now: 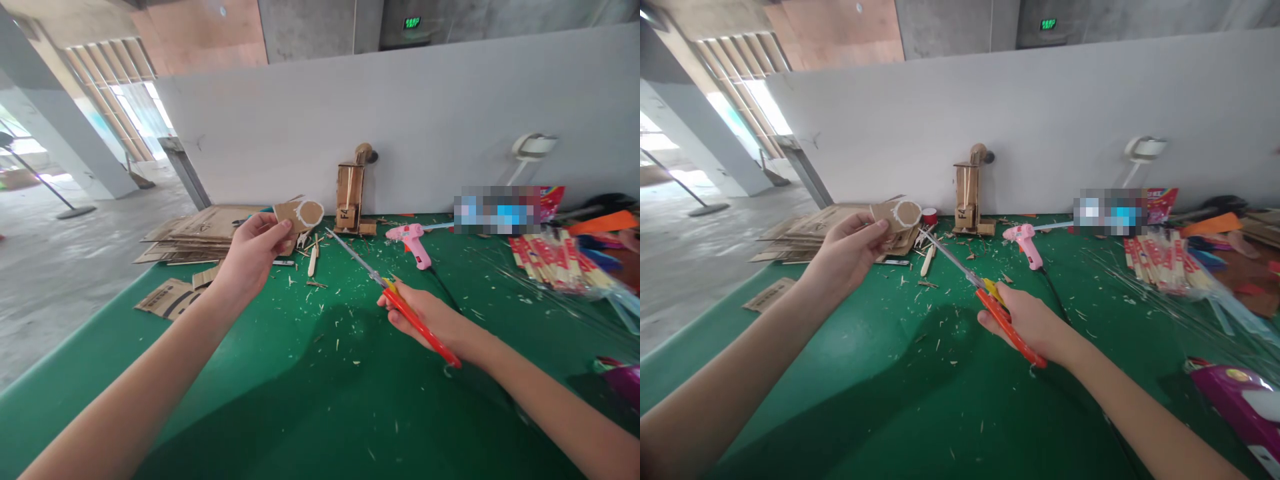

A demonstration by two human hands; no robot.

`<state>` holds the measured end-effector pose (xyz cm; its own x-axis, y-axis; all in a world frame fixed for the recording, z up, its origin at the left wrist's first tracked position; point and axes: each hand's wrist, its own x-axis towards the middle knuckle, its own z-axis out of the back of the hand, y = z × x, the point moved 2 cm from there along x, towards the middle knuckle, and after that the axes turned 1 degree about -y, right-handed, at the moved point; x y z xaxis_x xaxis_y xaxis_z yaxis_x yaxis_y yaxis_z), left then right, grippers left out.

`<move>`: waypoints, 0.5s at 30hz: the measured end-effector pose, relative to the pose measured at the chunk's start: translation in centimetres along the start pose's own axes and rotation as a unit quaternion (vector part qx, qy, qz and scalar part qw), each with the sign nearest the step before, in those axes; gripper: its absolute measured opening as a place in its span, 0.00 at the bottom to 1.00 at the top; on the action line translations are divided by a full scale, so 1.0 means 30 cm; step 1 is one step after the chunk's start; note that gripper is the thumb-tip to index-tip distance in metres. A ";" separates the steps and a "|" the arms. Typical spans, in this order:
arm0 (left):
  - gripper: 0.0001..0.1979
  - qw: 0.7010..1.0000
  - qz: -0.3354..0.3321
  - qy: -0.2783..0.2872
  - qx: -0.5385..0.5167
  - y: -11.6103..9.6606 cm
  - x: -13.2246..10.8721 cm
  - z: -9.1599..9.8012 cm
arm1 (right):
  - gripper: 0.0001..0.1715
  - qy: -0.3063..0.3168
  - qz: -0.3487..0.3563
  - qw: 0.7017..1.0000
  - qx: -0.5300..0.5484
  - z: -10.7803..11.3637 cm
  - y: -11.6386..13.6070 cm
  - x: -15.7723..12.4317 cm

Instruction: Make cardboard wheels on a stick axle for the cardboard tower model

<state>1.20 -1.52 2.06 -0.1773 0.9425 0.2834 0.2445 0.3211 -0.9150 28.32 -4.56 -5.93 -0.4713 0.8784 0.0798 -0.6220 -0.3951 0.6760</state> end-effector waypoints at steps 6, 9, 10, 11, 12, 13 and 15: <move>0.16 1.000 0.005 0.009 -0.026 0.021 -0.021 -0.019 | 0.22 -0.047 -0.004 0.997 0.065 -0.018 0.024 0.013; 0.12 0.999 0.050 0.013 -0.017 0.043 -0.043 -0.038 | 0.24 -0.062 -0.020 0.992 0.105 -0.026 0.052 0.013; 0.10 0.997 0.070 0.011 -0.015 0.052 -0.053 -0.045 | 0.24 -0.066 -0.025 0.990 0.119 -0.032 0.060 0.012; 0.09 0.996 0.089 0.008 -0.018 0.060 -0.063 -0.054 | 0.24 -0.069 -0.027 0.989 0.130 -0.039 0.066 0.011; 0.08 0.994 0.106 0.007 -0.030 0.068 -0.075 -0.065 | 0.23 -0.069 -0.027 0.987 0.140 -0.049 0.069 0.009; 0.08 0.991 0.120 0.007 -0.050 0.076 -0.087 -0.076 | 0.22 -0.069 -0.025 0.986 0.149 -0.061 0.068 0.008; 0.07 0.985 0.142 0.015 -0.097 0.087 -0.112 -0.101 | 0.20 -0.070 -0.018 0.984 0.161 -0.088 0.060 0.006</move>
<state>5.34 -3.58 -0.40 -0.0474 0.9982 0.0362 0.4581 0.0540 -0.8873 25.47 -5.81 -6.64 -0.3478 0.9275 0.1375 -0.3962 -0.2782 0.8750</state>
